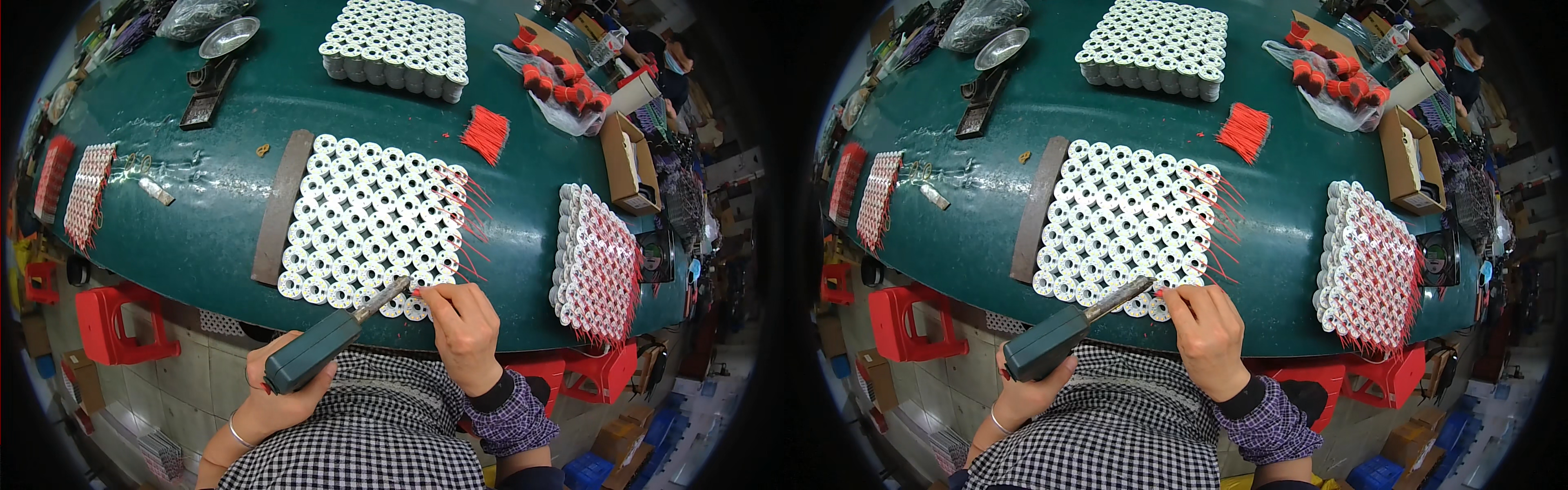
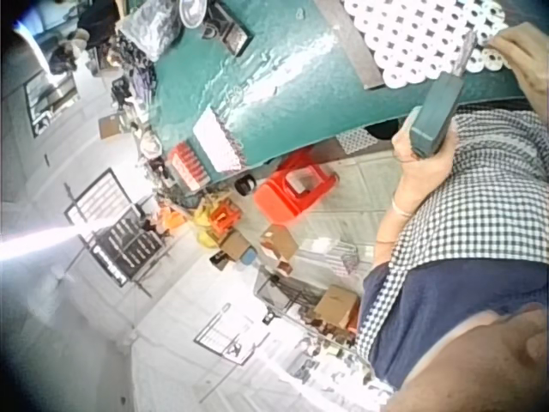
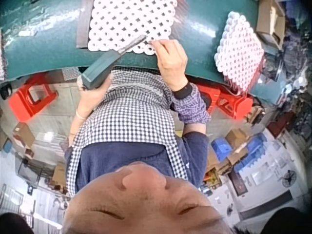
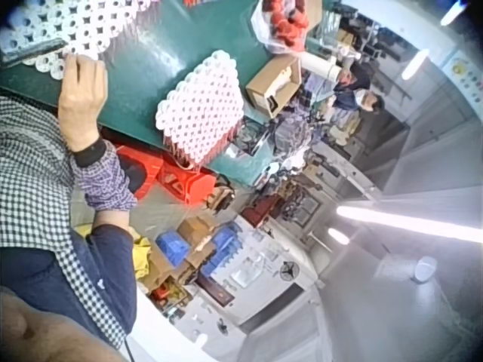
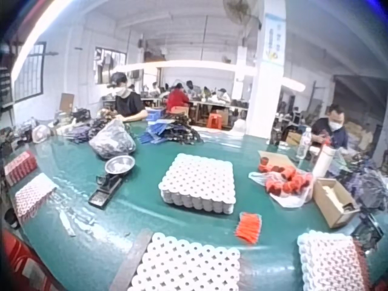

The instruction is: The person attaches wires to a panel of LED circuit boards using a handheld soldering tool, moves the finished panel onto a stack to the side, and solders wires onto another panel of LED boards.

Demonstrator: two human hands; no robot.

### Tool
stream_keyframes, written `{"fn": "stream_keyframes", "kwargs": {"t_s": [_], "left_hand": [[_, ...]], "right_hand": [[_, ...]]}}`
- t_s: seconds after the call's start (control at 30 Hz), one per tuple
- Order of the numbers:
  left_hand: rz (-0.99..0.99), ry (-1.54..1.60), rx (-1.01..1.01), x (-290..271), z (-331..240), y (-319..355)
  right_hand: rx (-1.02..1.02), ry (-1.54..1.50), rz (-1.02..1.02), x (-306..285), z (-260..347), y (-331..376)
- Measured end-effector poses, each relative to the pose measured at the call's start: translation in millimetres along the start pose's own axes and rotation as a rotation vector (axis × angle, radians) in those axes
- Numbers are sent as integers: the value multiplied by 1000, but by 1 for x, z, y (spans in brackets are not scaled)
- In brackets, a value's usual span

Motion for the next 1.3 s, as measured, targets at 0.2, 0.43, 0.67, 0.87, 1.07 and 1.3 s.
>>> {"fn": "stream_keyframes", "kwargs": {"t_s": [0.2, 0.43, 0.67, 0.87, 1.07, 1.3], "left_hand": [[1, -16, -5, 0, -2, -1], [37, -16, 14, 1, -1, -3], [78, -41, -1, -1, -1, -4], [22, -110, 136, -4, -2, -1], [18, -66, 93, -4, -2, 0], [29, -108, 146, 2, -7, -9]], "right_hand": [[-2, -6, -5, 1, -1, 1], [1, 5, -2, -1, 2, -4], [5, 10, 13, -1, 2, -4], [2, 26, 53, -1, 2, -3], [-10, 19, 25, -4, -1, -3], [31, 19, -30, -4, -13, -1]]}}
Point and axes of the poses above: each hand's wrist, its own y-axis away from the middle knuckle, its own x-axis out of the palm, z = x × y, the point moved 3 cm from there along -y, towards the middle knuckle, and after that the axes turned 9 degrees about y, right-handed, at the moved point
